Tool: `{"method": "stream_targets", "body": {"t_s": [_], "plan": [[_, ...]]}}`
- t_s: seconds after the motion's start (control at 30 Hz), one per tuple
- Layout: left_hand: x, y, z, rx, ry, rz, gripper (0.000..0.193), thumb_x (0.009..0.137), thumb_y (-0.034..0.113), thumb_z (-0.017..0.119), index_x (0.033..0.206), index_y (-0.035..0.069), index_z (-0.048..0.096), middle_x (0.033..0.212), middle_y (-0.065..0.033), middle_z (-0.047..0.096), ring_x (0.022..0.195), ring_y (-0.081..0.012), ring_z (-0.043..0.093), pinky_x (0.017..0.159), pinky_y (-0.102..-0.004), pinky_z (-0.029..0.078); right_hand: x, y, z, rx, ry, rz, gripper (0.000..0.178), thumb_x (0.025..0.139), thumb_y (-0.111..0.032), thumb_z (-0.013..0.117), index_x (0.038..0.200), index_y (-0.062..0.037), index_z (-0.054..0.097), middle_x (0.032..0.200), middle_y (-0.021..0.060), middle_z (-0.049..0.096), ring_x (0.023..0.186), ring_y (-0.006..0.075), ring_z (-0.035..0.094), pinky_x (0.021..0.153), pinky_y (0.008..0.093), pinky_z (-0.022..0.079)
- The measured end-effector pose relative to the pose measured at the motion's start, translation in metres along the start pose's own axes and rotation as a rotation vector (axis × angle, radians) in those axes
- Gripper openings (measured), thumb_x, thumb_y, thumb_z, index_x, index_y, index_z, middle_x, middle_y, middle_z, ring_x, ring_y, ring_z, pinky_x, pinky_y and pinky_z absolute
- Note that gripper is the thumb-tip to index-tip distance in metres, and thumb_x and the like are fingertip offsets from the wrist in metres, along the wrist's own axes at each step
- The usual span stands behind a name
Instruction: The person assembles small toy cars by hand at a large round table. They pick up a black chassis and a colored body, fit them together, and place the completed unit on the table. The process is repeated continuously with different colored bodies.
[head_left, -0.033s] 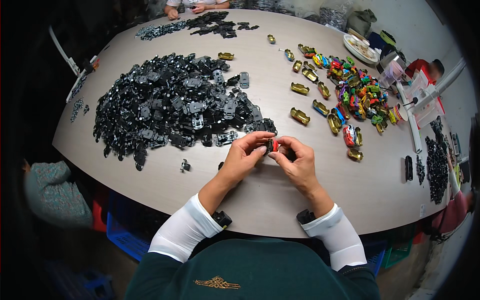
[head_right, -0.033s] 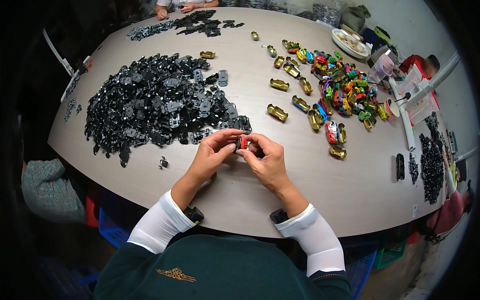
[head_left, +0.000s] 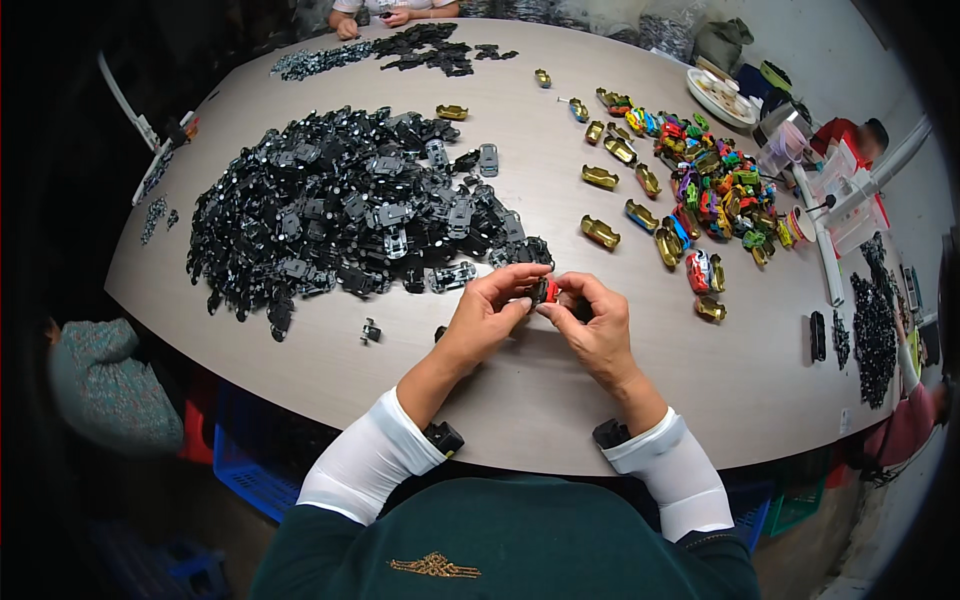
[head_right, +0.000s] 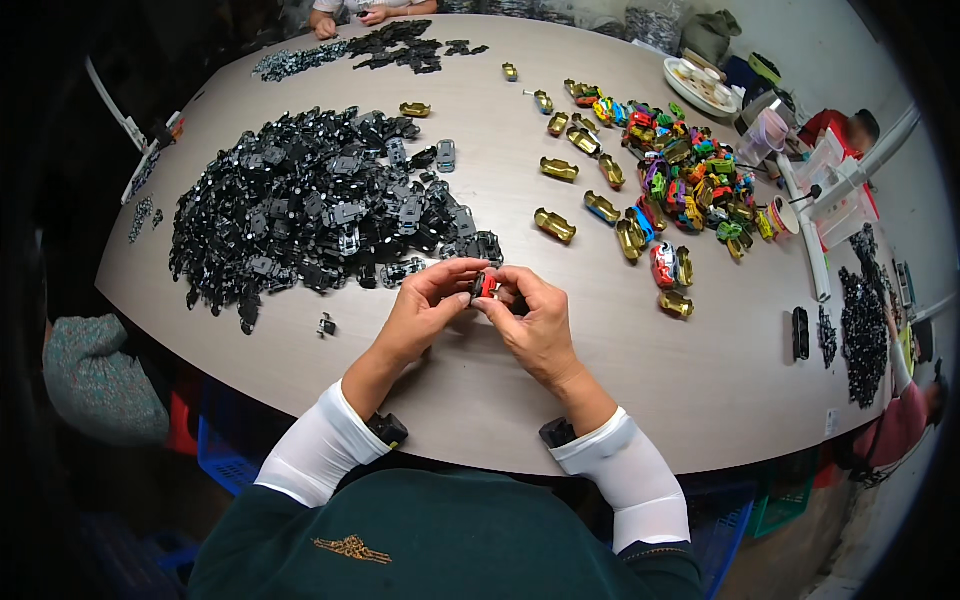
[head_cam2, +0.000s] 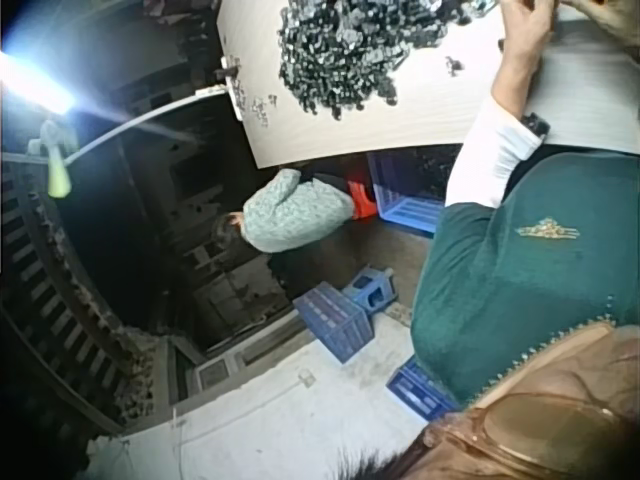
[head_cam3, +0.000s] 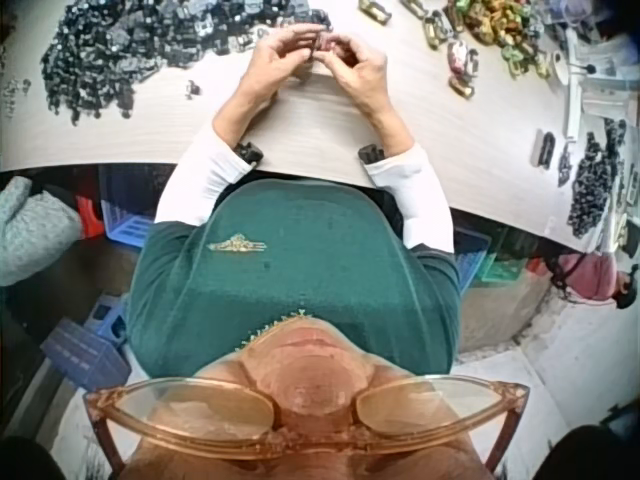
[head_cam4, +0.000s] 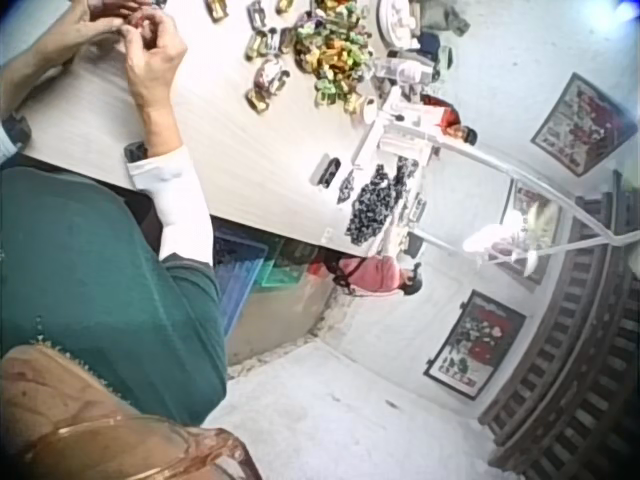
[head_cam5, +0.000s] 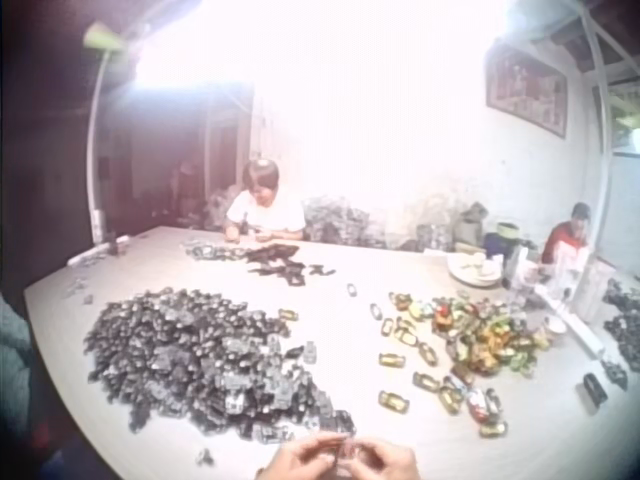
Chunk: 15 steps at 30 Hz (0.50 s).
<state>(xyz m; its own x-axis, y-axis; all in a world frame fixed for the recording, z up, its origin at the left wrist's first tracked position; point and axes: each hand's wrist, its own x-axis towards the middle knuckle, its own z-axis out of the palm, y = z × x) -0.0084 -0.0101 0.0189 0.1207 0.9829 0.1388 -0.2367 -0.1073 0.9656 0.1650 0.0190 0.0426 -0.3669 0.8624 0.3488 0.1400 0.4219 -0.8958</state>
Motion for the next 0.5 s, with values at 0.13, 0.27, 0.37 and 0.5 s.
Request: {"method": "stream_targets", "body": {"t_s": [0.13, 0.27, 0.37, 0.5], "plan": [[-0.0011, 0.0021, 0.0011, 0.073, -0.018, 0.017, 0.042, 0.088, -0.004, 0.058, 0.130, 0.000, 0.054, 0.120, -0.0109, 0.062, 0.108, -0.0165, 0.060, 0.095, -0.0297, 0.048, 0.0000, 0.0031, -0.0022, -0.109, 0.026, 0.001, 0.021, 0.079, -0.006, 0.074, 0.094, 0.0028, 0.063, 0.071, 0.0033, 0.062, 0.063, 0.0066, 0.052, 0.060, 0.0228, 0.046], [-0.0010, -0.0026, -0.0012, 0.097, -0.008, -0.024, 0.041, 0.088, -0.006, 0.057, 0.129, 0.000, 0.055, 0.115, -0.0105, 0.065, 0.100, -0.0158, 0.063, 0.087, -0.0274, 0.053, 0.0000, 0.0055, -0.0023, -0.028, 0.022, 0.024, 0.020, 0.081, -0.004, 0.072, 0.098, 0.0030, 0.064, 0.075, 0.0043, 0.066, 0.067, 0.0074, 0.058, 0.063, 0.0228, 0.049], [-0.0019, 0.0038, 0.0033, -0.049, 0.036, -0.074, 0.035, 0.089, -0.004, 0.059, 0.124, -0.001, 0.059, 0.106, -0.0079, 0.068, 0.089, -0.0110, 0.064, 0.078, -0.0247, 0.054, 0.0003, 0.0034, 0.0010, 0.087, 0.046, 0.034, 0.018, 0.084, -0.003, 0.069, 0.100, 0.0037, 0.065, 0.079, 0.0061, 0.068, 0.071, 0.0089, 0.063, 0.066, 0.0226, 0.050], [-0.0028, 0.0023, 0.0050, -0.068, 0.048, -0.053, 0.032, 0.089, -0.005, 0.057, 0.121, -0.001, 0.060, 0.106, -0.0088, 0.067, 0.085, -0.0127, 0.064, 0.075, -0.0263, 0.055, -0.0006, 0.0044, 0.0012, 0.107, 0.059, 0.031, 0.016, 0.086, -0.002, 0.067, 0.100, 0.0049, 0.066, 0.081, 0.0076, 0.070, 0.072, 0.0102, 0.064, 0.067, 0.0233, 0.051]]}}
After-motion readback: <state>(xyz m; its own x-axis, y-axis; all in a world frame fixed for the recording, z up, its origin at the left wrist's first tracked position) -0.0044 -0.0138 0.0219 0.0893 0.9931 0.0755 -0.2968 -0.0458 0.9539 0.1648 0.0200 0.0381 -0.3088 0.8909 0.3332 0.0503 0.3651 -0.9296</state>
